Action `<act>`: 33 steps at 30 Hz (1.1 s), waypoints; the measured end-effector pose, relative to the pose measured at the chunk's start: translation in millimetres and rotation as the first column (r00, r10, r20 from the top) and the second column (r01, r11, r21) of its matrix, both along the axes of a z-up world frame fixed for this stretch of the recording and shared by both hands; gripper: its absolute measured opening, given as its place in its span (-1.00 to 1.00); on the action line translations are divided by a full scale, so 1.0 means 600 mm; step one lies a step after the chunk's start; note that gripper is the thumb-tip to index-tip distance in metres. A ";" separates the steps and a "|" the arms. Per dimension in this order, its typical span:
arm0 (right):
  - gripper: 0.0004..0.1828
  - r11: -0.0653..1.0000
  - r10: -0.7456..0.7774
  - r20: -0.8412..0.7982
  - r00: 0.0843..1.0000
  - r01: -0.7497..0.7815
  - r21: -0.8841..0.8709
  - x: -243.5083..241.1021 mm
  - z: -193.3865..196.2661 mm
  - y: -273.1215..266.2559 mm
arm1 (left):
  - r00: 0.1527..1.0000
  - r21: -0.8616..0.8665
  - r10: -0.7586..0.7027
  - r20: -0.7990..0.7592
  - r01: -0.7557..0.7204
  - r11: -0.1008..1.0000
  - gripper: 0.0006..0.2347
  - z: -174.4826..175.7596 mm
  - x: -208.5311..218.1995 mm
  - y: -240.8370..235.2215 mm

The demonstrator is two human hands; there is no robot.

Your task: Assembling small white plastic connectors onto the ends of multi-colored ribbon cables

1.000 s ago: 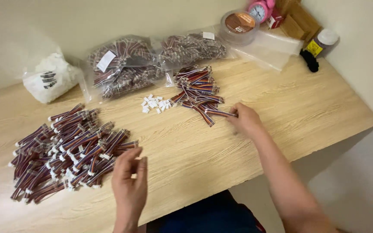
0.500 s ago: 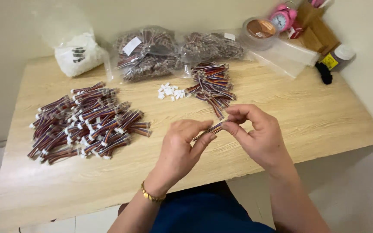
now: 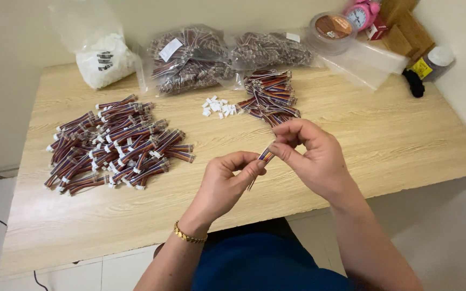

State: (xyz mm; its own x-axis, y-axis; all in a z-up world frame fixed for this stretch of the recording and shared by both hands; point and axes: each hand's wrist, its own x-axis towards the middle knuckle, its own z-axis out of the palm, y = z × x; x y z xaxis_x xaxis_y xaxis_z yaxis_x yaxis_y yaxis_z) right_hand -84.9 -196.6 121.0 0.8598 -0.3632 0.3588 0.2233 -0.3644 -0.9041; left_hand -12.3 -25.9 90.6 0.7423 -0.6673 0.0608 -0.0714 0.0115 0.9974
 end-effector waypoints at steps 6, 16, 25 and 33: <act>-0.73 0.996 0.008 -0.056 0.998 -0.013 -0.087 -0.003 0.000 0.000 | 0.998 0.020 0.016 0.060 -0.017 1.000 -0.89 -0.014 -0.001 -0.010; -0.65 0.998 0.033 -0.053 0.998 -0.030 0.059 -0.018 -0.005 -0.006 | 0.972 0.006 -0.105 0.211 0.106 0.994 -0.88 0.016 0.007 0.006; -0.64 0.990 0.033 0.017 0.999 -0.035 0.134 -0.026 -0.009 -0.012 | 0.978 -0.009 -0.173 0.112 0.175 0.985 -0.86 0.002 0.014 0.024; -0.63 0.974 0.048 -0.020 0.999 -0.042 0.224 -0.017 -0.027 -0.024 | 0.992 -0.075 -0.122 0.026 0.123 0.990 -0.88 -0.032 0.021 0.034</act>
